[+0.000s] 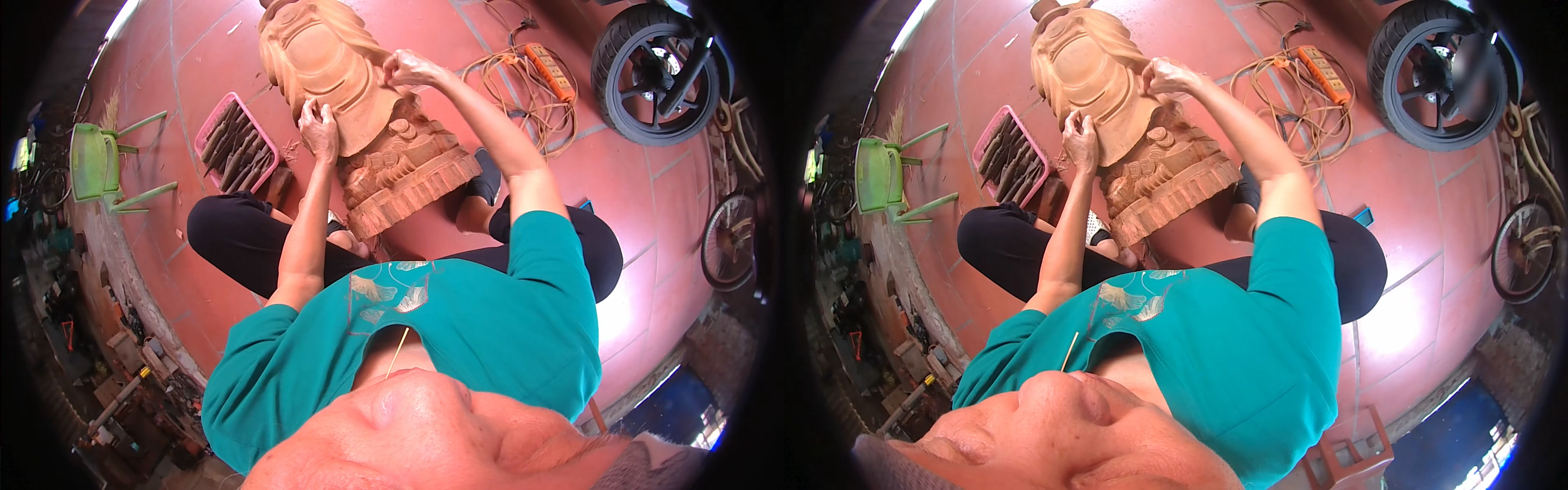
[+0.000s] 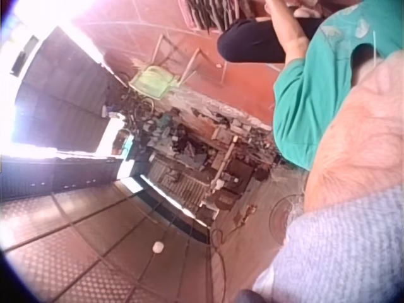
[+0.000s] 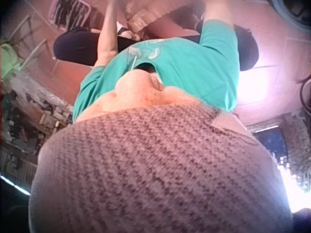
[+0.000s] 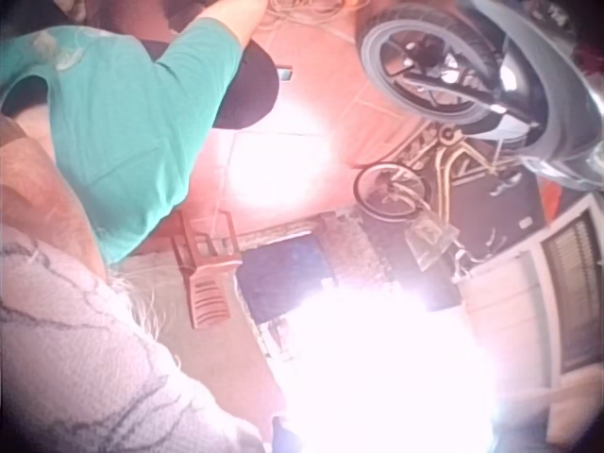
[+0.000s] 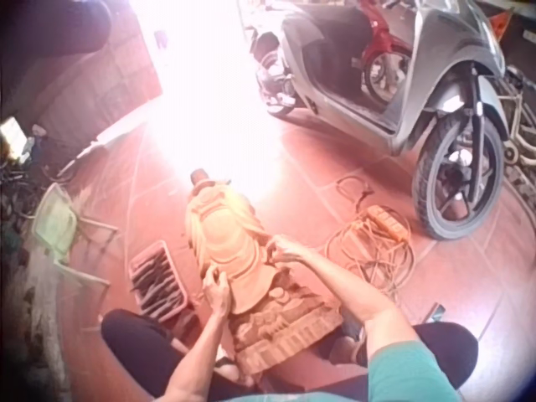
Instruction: The person sits on the floor and carves a wooden sculpture using a small chisel and mallet. They repeatedly strike the chisel to shape the surface of the sculpture, focusing on the upper body area.
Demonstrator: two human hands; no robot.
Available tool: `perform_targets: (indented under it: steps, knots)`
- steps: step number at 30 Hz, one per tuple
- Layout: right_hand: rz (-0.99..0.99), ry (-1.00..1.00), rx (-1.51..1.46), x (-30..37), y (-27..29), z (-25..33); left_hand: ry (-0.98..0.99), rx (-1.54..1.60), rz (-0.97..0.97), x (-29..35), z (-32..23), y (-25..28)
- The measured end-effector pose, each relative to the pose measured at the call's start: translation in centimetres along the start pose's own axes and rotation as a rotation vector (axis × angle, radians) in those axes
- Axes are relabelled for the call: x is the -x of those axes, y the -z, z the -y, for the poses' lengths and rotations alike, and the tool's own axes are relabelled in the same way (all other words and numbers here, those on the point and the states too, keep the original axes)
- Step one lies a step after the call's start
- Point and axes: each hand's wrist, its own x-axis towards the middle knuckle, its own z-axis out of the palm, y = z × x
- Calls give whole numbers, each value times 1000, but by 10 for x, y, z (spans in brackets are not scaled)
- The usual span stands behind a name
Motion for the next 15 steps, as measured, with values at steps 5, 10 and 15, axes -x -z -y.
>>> perform_targets:
  steps: [5, 10, 15]
  knots:
    - [-70, 34, -174, 5, -11, -18, -3, 14, 0, 1, -5, -4]
    - [-332, -101, 167, -14, -17, -9, -8, -1, -12, 2, 2, -3]
    - [-427, -27, 336, -31, -21, -21, -12, 24, 4, -1, -7, -4]
